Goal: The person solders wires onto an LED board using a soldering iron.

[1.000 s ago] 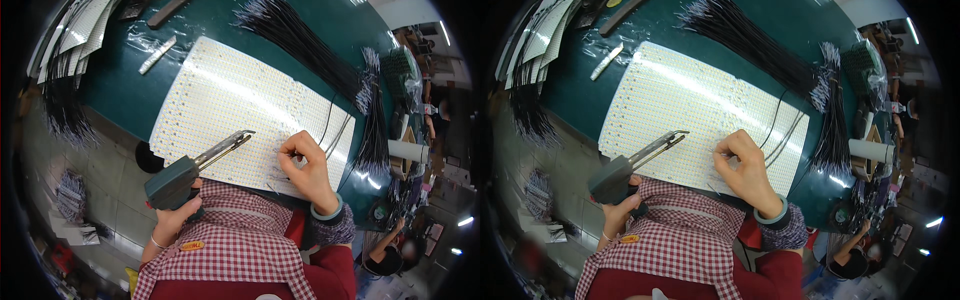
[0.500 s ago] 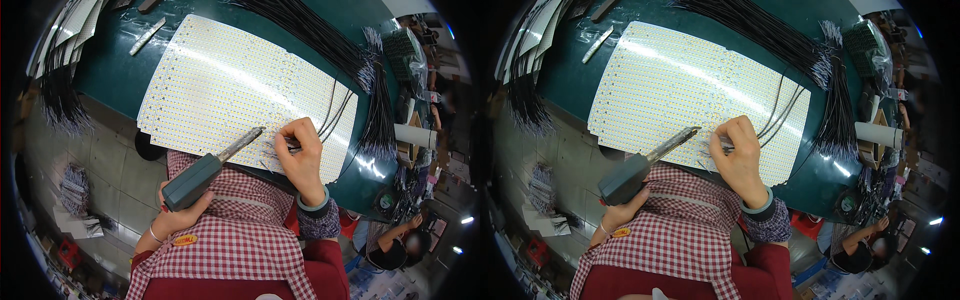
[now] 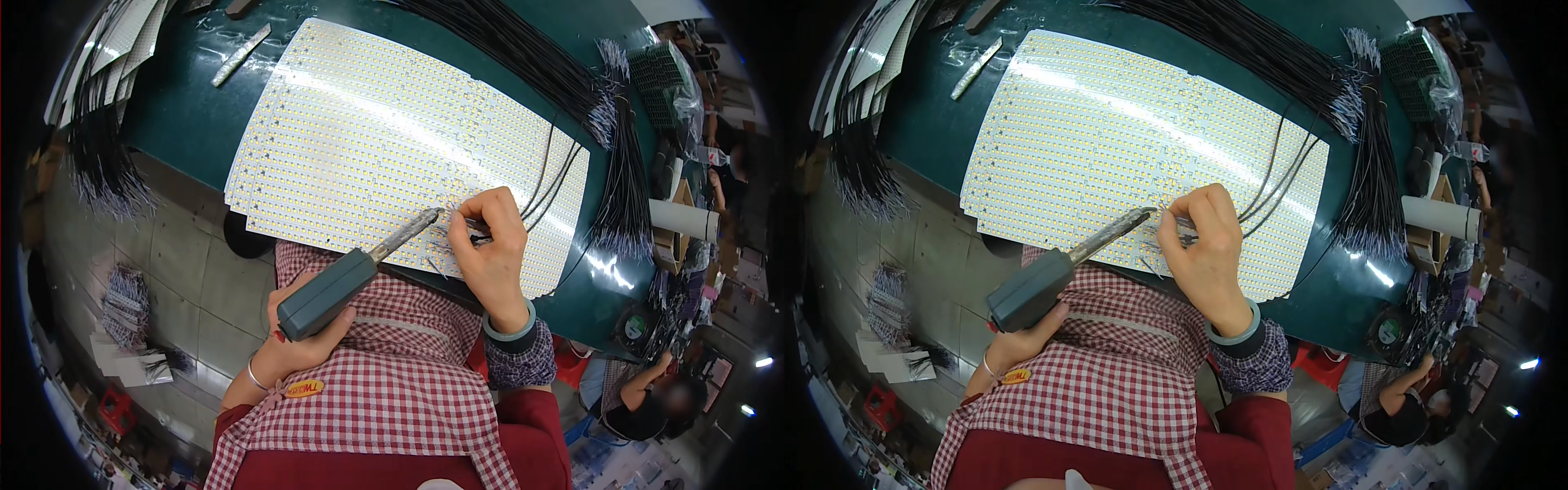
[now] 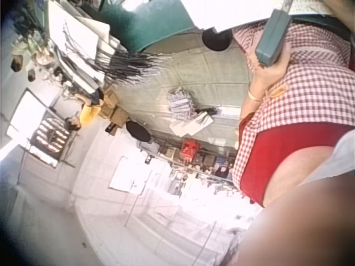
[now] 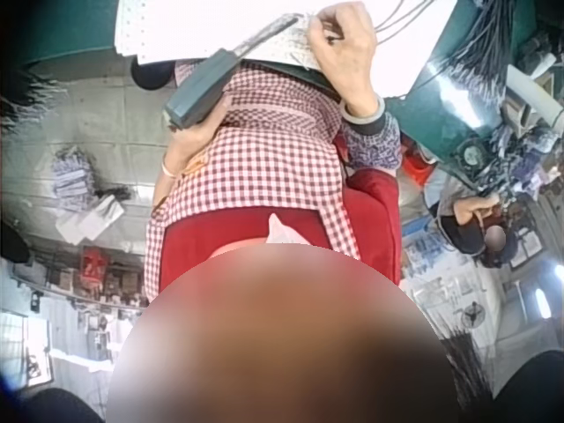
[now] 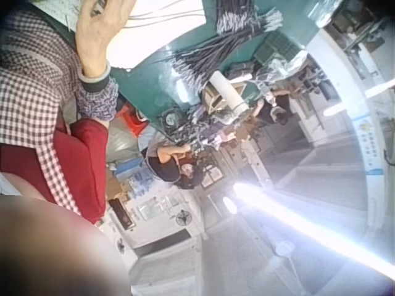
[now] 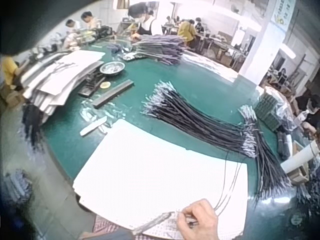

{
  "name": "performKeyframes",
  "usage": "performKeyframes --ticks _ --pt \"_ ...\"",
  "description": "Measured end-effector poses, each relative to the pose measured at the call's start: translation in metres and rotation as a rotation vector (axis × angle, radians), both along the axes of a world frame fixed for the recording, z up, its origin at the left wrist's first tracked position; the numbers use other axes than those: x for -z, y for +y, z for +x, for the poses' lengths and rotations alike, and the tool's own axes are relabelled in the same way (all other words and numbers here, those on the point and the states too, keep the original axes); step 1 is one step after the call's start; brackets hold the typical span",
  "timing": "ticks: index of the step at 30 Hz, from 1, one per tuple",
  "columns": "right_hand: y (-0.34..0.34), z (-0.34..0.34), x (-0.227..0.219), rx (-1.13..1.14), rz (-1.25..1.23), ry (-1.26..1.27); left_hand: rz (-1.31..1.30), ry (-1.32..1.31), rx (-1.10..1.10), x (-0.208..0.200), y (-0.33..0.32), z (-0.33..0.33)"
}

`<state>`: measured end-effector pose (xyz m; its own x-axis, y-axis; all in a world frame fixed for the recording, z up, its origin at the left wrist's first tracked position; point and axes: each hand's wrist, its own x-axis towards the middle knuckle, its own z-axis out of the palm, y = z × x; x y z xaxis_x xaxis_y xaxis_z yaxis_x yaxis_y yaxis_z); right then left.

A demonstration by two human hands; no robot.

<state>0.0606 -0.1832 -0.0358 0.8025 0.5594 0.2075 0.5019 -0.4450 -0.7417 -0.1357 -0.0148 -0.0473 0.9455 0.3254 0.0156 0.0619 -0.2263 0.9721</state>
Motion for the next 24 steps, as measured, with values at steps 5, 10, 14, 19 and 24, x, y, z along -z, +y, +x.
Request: performKeyframes --ticks 5,10,14,19,24 --pt "0.001 0.000 -0.001 0.002 0.012 -0.003 0.052 0.061 0.024 -0.009 0.003 0.003" --pt "0.000 0.000 0.001 0.002 -0.003 -0.002 -0.021 0.066 -0.039 0.002 0.001 -0.013" --pt "0.000 0.000 0.001 0.005 -0.007 0.003 -0.086 0.145 0.003 0.004 0.004 -0.023" --pt "0.000 0.000 0.002 0.003 -0.014 -0.012 -0.085 0.182 0.009 0.004 0.001 -0.019" --pt "0.001 -0.001 -0.002 0.039 0.047 0.037 0.050 -0.030 -0.130 0.007 -0.001 -0.008"
